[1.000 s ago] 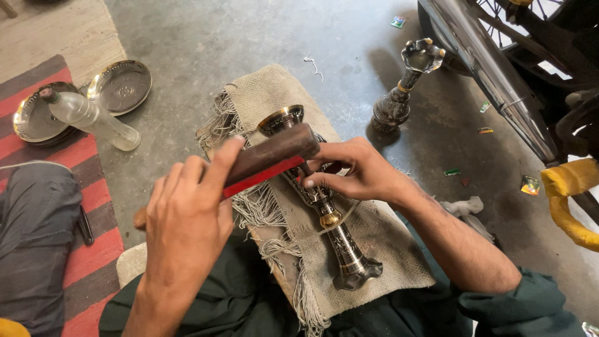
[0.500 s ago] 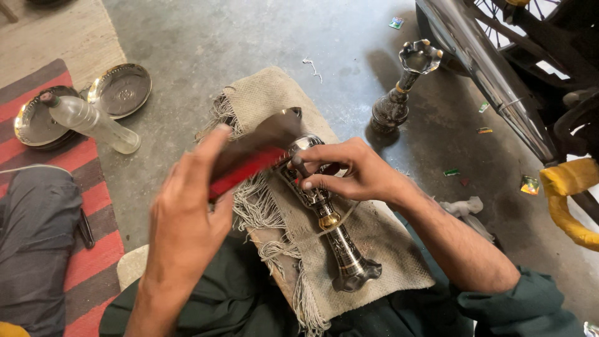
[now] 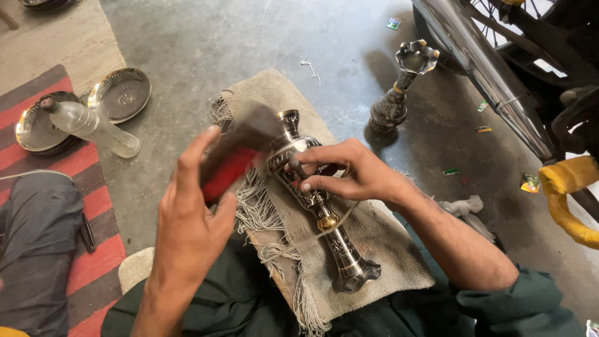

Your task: The person sits on the floor with an engraved metal vase laid on a cloth-covered board. They hold a punch against the vase's surface with one hand and repeatedly strike it with a hammer using the other hand, repositioning the punch along the vase body to work the decorated surface.

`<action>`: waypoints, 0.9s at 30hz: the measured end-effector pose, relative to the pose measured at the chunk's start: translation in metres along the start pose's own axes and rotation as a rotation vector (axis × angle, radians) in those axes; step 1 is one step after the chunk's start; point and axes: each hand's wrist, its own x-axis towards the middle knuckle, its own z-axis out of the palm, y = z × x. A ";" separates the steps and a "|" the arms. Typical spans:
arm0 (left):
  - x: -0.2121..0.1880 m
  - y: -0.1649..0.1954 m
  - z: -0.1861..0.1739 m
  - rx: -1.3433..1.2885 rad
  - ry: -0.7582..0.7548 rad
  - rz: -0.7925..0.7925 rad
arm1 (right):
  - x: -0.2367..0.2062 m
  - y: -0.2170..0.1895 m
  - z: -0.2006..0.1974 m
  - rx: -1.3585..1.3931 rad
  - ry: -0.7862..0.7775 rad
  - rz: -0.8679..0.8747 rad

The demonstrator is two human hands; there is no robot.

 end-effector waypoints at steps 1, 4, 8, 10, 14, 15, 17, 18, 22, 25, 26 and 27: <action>0.000 0.000 0.001 -0.186 0.027 -0.035 | -0.001 0.000 0.000 0.014 0.013 -0.006; -0.001 0.001 0.001 0.409 -0.100 0.072 | -0.001 0.002 -0.001 -0.038 -0.034 0.070; -0.001 0.001 0.002 -0.021 -0.019 0.011 | 0.000 0.002 -0.001 -0.008 -0.004 0.023; -0.001 0.001 0.002 0.365 -0.115 0.060 | 0.000 0.001 -0.002 -0.028 -0.031 0.035; -0.003 0.001 0.002 0.066 -0.005 0.054 | 0.000 0.000 -0.003 0.001 -0.015 -0.013; -0.003 0.002 0.002 0.243 -0.033 0.092 | -0.001 0.000 -0.003 -0.003 -0.028 0.002; -0.004 0.002 0.002 0.329 -0.028 0.106 | 0.000 0.000 -0.004 -0.010 -0.041 0.003; -0.004 0.001 0.002 0.238 0.003 0.087 | 0.001 0.001 -0.004 -0.013 -0.037 -0.010; -0.004 0.002 0.002 0.319 -0.060 0.107 | 0.001 0.002 -0.004 -0.033 -0.050 0.028; -0.003 0.002 0.002 0.242 -0.001 0.071 | 0.001 0.001 -0.004 -0.009 -0.037 0.002; -0.003 0.002 0.002 0.210 -0.007 0.086 | 0.001 0.001 -0.004 0.001 -0.036 0.006; -0.002 0.002 0.002 0.176 -0.014 0.099 | 0.000 0.001 -0.004 0.011 -0.038 0.011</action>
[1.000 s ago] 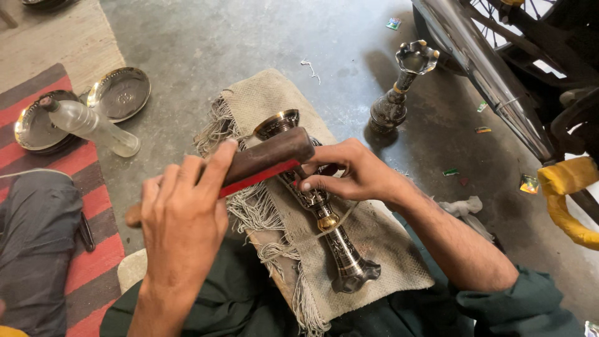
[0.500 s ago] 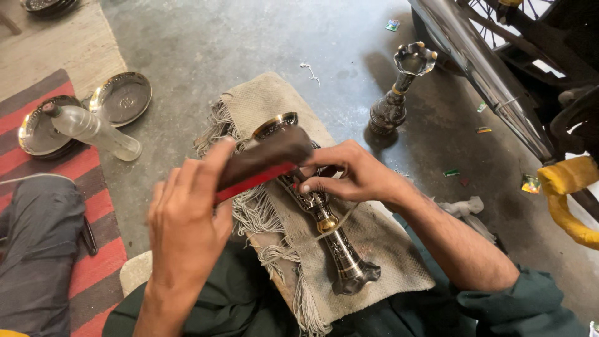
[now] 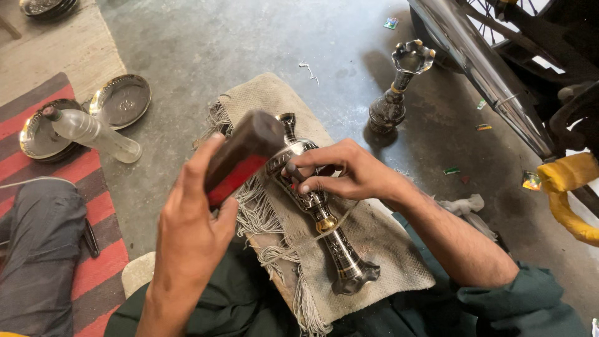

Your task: The person sits on the floor with an engraved metal vase laid on a cloth-covered board. They hold a punch against the vase's surface with one hand and repeatedly strike it with a hammer using the other hand, repositioning the punch along the vase body to work the decorated surface.

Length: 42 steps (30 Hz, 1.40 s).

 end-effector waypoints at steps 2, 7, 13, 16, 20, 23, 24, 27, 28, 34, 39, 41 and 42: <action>0.001 0.000 -0.001 0.022 -0.008 0.012 | 0.000 0.000 0.000 0.012 0.001 0.012; 0.002 0.001 -0.002 -0.098 0.028 -0.011 | 0.000 0.004 -0.001 0.042 0.016 -0.053; 0.005 0.005 -0.003 -0.347 0.038 -0.113 | -0.001 0.009 -0.001 0.042 0.018 -0.054; 0.006 0.005 -0.005 0.324 -0.073 0.013 | -0.001 0.011 0.000 0.024 -0.011 0.010; 0.006 0.003 -0.004 -0.114 0.045 -0.025 | 0.000 0.012 0.000 0.074 -0.003 -0.046; 0.004 0.000 -0.002 0.183 0.003 0.026 | 0.001 0.013 -0.001 0.036 -0.021 -0.027; 0.004 0.000 -0.002 0.052 0.043 -0.004 | 0.002 0.013 -0.001 0.051 -0.020 -0.051; 0.003 -0.002 -0.004 0.116 -0.018 0.005 | 0.000 0.014 -0.001 0.031 -0.032 -0.020; 0.003 -0.002 -0.004 0.216 -0.064 0.025 | 0.000 0.015 -0.001 0.012 -0.040 0.004; 0.003 0.002 -0.003 -0.351 0.106 -0.094 | -0.001 0.020 0.000 0.110 0.001 -0.030; -0.006 -0.007 0.003 0.019 -0.012 -0.101 | -0.003 0.024 0.006 0.341 0.031 0.070; -0.016 -0.011 0.010 -0.213 0.002 -0.253 | -0.007 0.022 0.008 0.479 0.086 0.146; -0.023 -0.011 0.016 -0.328 0.005 -0.369 | -0.009 0.020 0.010 0.500 0.114 0.148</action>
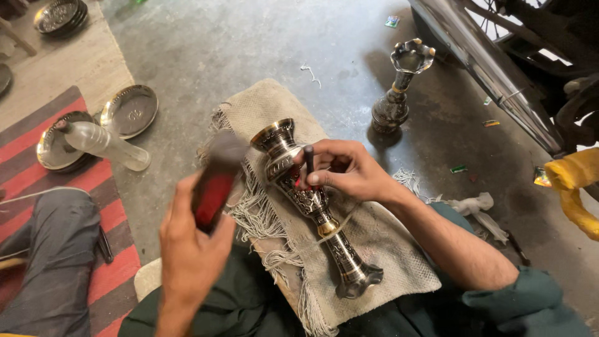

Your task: The person sits on the floor with an engraved metal vase laid on a cloth-covered board. They hold a punch against the vase's surface with one hand and repeatedly strike it with a hammer using the other hand, repositioning the punch along the vase body to work the decorated surface.

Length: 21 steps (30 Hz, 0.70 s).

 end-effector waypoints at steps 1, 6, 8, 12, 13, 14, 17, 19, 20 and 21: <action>-0.005 -0.005 0.006 -0.117 0.005 -0.111 | 0.000 -0.001 0.001 0.017 0.025 -0.009; -0.039 -0.020 0.052 -0.754 -0.005 -0.281 | -0.008 -0.018 0.010 -0.188 -0.015 0.004; -0.042 -0.026 0.055 -0.736 -0.019 -0.294 | -0.008 -0.024 0.013 -0.297 -0.013 -0.037; -0.031 -0.029 0.032 -0.312 -0.098 -0.304 | -0.010 -0.026 0.022 -0.398 0.045 -0.044; -0.026 -0.027 0.024 -0.177 -0.140 -0.331 | -0.011 -0.026 0.023 -0.400 0.068 -0.030; -0.022 -0.023 0.018 -0.138 -0.129 -0.247 | -0.011 -0.026 0.024 -0.411 0.065 -0.032; -0.011 -0.008 0.004 -0.052 -0.087 -0.019 | -0.010 -0.027 0.024 -0.451 0.059 -0.040; -0.006 0.001 -0.004 -0.038 -0.053 0.098 | -0.009 -0.029 0.023 -0.486 0.061 -0.040; -0.005 0.005 -0.009 0.168 -0.053 0.158 | -0.008 -0.030 0.022 -0.515 0.038 -0.038; -0.003 0.007 -0.014 0.373 -0.051 0.217 | -0.006 -0.031 0.021 -0.545 0.014 -0.035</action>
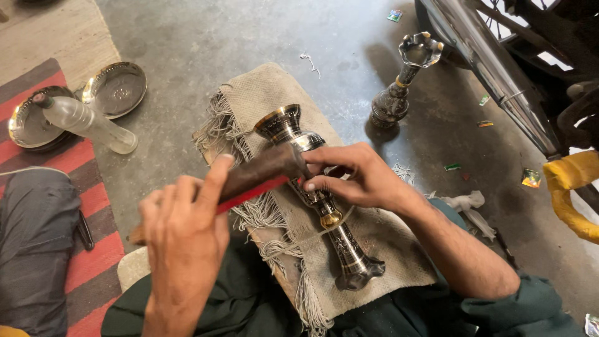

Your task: The person sits on the floor with an engraved metal vase laid on a cloth-covered board. They hold a punch against the vase's surface with one hand and repeatedly strike it with a hammer using the other hand, repositioning the punch along the vase body to work the decorated surface.

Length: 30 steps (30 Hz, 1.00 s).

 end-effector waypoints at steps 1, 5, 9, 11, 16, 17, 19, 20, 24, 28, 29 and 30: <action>0.001 0.001 -0.004 0.207 -0.009 0.056 | 0.002 0.000 -0.002 -0.029 -0.023 -0.006; -0.002 0.005 -0.002 -0.164 0.076 -0.048 | 0.006 0.005 -0.008 0.080 -0.077 -0.134; -0.025 -0.011 0.009 0.182 -0.071 -0.137 | 0.010 0.029 -0.010 0.383 0.030 -0.069; -0.045 -0.030 0.022 -0.007 -0.100 -0.228 | 0.004 0.046 -0.017 0.593 0.231 0.010; -0.141 -0.063 0.084 -0.585 -0.248 -0.414 | -0.033 0.088 -0.033 0.755 0.620 0.121; -0.158 -0.065 0.100 -0.595 -0.353 -0.468 | -0.041 0.095 -0.035 0.775 0.651 0.158; -0.191 -0.062 0.124 -0.567 -0.573 -0.577 | -0.056 0.107 -0.037 0.819 0.706 0.236; -0.203 -0.057 0.133 -0.553 -0.662 -0.606 | -0.061 0.112 -0.037 0.793 0.712 0.254; -0.201 -0.045 0.142 -0.445 -0.822 -0.544 | -0.068 0.123 -0.013 0.602 0.673 0.382; -0.161 -0.002 0.121 -0.261 -0.236 -0.223 | -0.060 0.113 0.014 -0.013 0.343 0.418; -0.151 0.020 0.115 -0.239 -0.067 -0.066 | -0.059 0.107 0.020 -0.067 0.267 0.477; -0.142 0.046 0.108 -0.237 0.050 0.083 | -0.060 0.102 0.024 -0.125 0.197 0.530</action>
